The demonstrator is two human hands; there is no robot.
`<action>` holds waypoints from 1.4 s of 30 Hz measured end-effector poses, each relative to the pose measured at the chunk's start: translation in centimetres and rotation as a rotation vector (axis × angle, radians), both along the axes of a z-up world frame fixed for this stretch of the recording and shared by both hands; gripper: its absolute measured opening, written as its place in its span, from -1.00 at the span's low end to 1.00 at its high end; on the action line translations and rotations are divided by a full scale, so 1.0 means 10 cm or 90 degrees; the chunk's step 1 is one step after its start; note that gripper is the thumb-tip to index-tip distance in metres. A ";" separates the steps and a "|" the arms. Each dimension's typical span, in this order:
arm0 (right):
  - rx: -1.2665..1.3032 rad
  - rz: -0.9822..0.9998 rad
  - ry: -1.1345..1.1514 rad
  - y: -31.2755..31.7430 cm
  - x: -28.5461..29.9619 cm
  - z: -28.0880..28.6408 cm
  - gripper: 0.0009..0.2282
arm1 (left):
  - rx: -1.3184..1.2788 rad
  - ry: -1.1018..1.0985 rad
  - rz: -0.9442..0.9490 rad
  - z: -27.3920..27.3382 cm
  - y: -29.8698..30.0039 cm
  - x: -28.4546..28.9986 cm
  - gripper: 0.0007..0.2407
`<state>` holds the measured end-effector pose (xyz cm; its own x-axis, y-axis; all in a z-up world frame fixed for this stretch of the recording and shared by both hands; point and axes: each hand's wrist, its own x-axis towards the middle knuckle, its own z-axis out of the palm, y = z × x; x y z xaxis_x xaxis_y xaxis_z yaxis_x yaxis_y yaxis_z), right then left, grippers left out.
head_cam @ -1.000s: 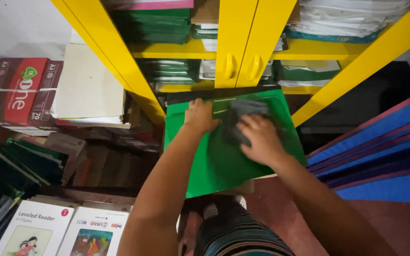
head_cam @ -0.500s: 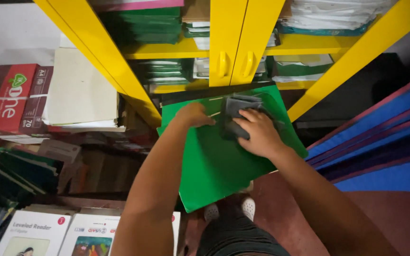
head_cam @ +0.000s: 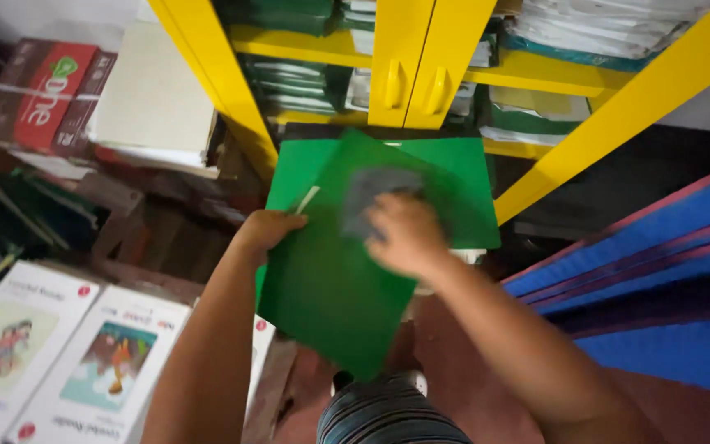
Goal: Organizing and wiping down folders and books on library shelves.
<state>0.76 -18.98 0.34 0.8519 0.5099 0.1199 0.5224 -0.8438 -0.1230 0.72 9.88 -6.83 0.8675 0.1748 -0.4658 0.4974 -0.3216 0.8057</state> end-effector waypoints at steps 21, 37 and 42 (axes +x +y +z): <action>0.029 0.419 0.107 -0.75 -0.61 0.28 -0.45 | -0.486 -0.100 0.688 -0.35 -2.17 -1.34 -0.77; 0.124 -0.022 -0.070 -1.09 0.75 0.17 -0.51 | -0.662 -0.298 0.498 -0.16 -1.67 -1.52 -0.75; 0.505 -0.046 -0.079 -1.83 -0.43 -0.04 -0.65 | -0.691 -0.439 0.551 -0.29 -0.75 -1.28 -0.90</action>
